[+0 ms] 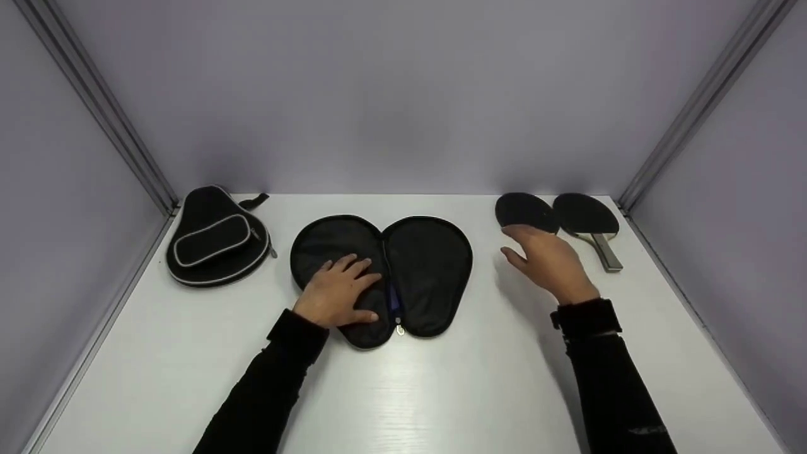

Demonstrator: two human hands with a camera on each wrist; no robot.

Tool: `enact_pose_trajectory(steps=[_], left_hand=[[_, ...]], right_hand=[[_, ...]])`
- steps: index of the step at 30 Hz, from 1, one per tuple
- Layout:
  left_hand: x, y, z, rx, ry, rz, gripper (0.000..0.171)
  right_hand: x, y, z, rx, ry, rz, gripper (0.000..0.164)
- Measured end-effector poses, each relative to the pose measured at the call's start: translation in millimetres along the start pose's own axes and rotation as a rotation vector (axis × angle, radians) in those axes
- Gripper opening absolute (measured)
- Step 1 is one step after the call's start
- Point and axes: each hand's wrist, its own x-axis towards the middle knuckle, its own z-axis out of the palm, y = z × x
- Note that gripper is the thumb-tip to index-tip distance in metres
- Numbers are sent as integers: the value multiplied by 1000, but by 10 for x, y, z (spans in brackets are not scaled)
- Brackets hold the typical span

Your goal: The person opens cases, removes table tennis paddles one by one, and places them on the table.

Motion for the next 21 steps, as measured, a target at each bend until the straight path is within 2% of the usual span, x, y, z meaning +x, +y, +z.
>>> enact_pose_trajectory(steps=[5, 7, 11, 13, 17, 21], left_hand=[[-84, 198, -356, 44, -59, -20, 74], [-95, 208, -412, 58, -48, -25, 71], [-76, 159, -450, 110, 24, -35, 70], [-54, 123, -463, 126, 63, -61, 69], [-36, 39, -503, 124, 155, -137, 69], [-46, -81, -551, 80, 262, -227, 70]], right_hand=[[17, -205, 36, -38, -2, -95, 46], [28, -275, 56, -55, -2, -131, 47], [44, -403, 104, -70, 4, -198, 47], [41, -460, 129, -72, -1, -217, 47], [23, -553, 180, -83, -23, -227, 48], [14, -606, 240, -84, -62, -234, 49]])
